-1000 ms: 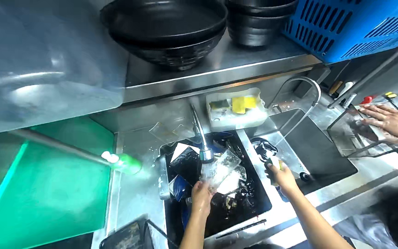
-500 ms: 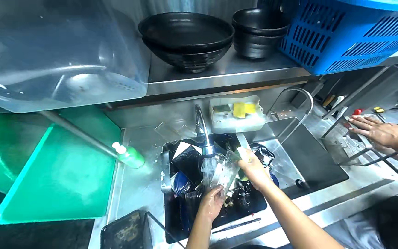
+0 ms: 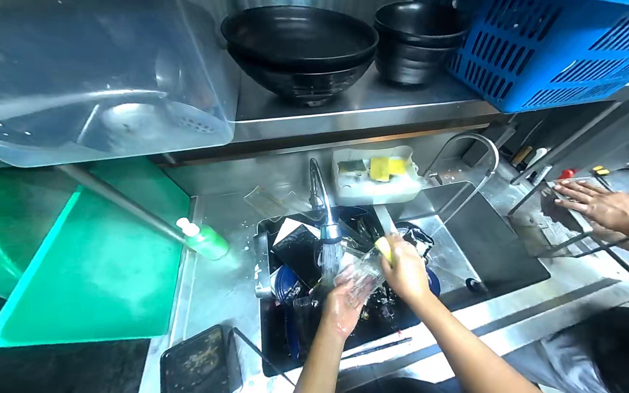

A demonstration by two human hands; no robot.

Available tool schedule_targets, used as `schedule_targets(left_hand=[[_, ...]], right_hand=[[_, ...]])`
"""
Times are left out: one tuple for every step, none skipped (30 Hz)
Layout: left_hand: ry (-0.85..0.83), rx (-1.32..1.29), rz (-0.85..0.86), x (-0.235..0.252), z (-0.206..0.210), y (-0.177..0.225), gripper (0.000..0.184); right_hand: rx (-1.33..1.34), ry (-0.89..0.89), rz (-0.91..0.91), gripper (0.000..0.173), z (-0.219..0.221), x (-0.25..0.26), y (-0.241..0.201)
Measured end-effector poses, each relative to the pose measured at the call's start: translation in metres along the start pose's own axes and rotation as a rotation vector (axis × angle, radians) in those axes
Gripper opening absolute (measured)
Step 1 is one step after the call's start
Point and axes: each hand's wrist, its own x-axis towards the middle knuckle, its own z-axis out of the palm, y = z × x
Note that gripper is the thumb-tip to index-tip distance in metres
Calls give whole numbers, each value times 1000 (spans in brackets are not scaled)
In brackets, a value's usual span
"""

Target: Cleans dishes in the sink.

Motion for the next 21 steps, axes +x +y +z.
schedule_targets(left_hand=[[-41,13,-6,0,4,-4,40],[-76,21,-5,1,9,-8,41],[-76,9,-3,2,15,-12,40],[-55,-12,-5,3,19,-14,42],[-49,-25,-9,3,21,-14,48],[-47,-18,4,3,22,-13,55],[-52,-7,29,2,22,-11,61],[-62,3,49,0,23,-9,63],[-65,19,62,0,23,-9,62],[-55,47,67,0,22,-9,56],[-22,72,65,0,21,-11,47],[18,89,60,0,19,-13,37],[59,101,65,0,18,-15,29],[81,105,78,2,16,-14,24],[92,97,92,3,15,-11,26],[97,90,102,3,14,-8,30],[89,90,107,2,11,-6,33],[80,97,111,1,9,-4,34],[70,108,112,0,7,-2,36],[57,113,105,-1,5,1,37],[44,121,96,-1,3,6,36]], right_hand=[[-26,-72,-5,58,7,-2,-4],[-30,-149,-13,61,16,-5,-8],[-20,-229,-30,63,24,-11,-13],[3,-297,-58,63,28,-19,-20],[28,-352,-103,61,29,-29,-29],[44,-398,-161,57,28,-38,-37],[58,-437,-211,53,27,-45,-43],[69,-450,-244,49,26,-49,-46],[88,-447,-260,46,26,-51,-44],[106,-424,-270,45,29,-51,-37],[114,-389,-279,43,32,-51,-28],[97,-359,-287,42,34,-48,-18],[66,-321,-287,40,35,-43,-8],[35,-287,-269,39,35,-33,-1],[6,-279,-225,40,31,-20,4],[-17,-265,-174,41,26,-6,7],[-44,-246,-134,41,21,7,9],[-61,-215,-114,42,16,18,11],[-35,-177,-106,47,12,26,12],[38,-163,-93,49,6,32,13],[185,-182,-52,48,-3,36,12]])
